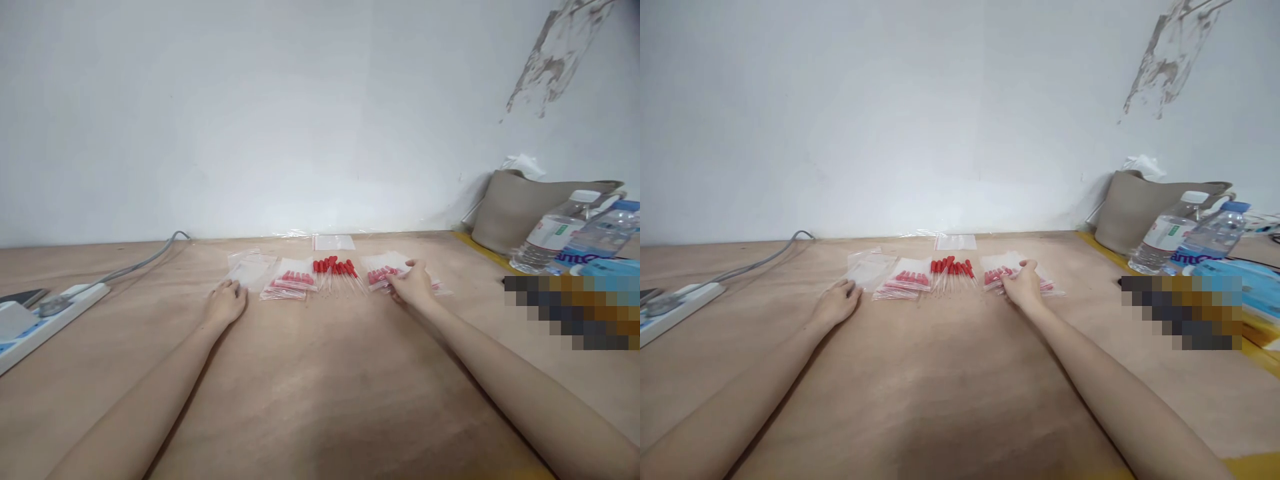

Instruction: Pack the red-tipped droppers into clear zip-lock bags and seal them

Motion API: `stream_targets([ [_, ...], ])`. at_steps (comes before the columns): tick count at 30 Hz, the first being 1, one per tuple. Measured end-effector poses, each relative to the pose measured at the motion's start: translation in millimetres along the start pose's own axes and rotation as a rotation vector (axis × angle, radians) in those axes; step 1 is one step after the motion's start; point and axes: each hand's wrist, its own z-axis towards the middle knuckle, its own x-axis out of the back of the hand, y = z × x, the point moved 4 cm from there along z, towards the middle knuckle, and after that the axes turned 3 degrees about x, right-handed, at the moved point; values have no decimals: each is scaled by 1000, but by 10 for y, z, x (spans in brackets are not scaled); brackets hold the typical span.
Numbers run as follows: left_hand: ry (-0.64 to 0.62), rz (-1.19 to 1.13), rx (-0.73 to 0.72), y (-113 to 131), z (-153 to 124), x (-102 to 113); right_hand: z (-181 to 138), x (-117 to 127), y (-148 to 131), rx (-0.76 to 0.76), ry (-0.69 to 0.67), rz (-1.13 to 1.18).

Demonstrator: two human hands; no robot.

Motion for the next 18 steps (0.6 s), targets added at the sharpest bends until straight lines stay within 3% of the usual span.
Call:
stream_targets([
  [2, 15, -24, 13, 6, -4, 24, -25, 121, -67, 155, 99, -336],
  [4, 47, -61, 37, -8, -8, 52, -65, 136, -172, 300, 95, -518],
  [8, 164, -156, 84, -35, -12, 134, -129, -112, -407, 505, -125, -515],
  [11, 281, -233, 71, 58, -40, 232, -49, -351, -509, 379, -260, -404],
  [13, 334, -324, -22, 230, -107, 296, 53, -477, -548, 251, -298, -388],
  [14, 339, -444, -143, 361, -167, 325, 105, -529, -565, 201, -315, -395],
  [16, 257, -508, -308, 635, -331, 332, 198, -615, -589, 126, -358, -403],
  [18, -15, -565, -610, 965, -578, 264, 265, -677, -594, 64, -396, -396],
])
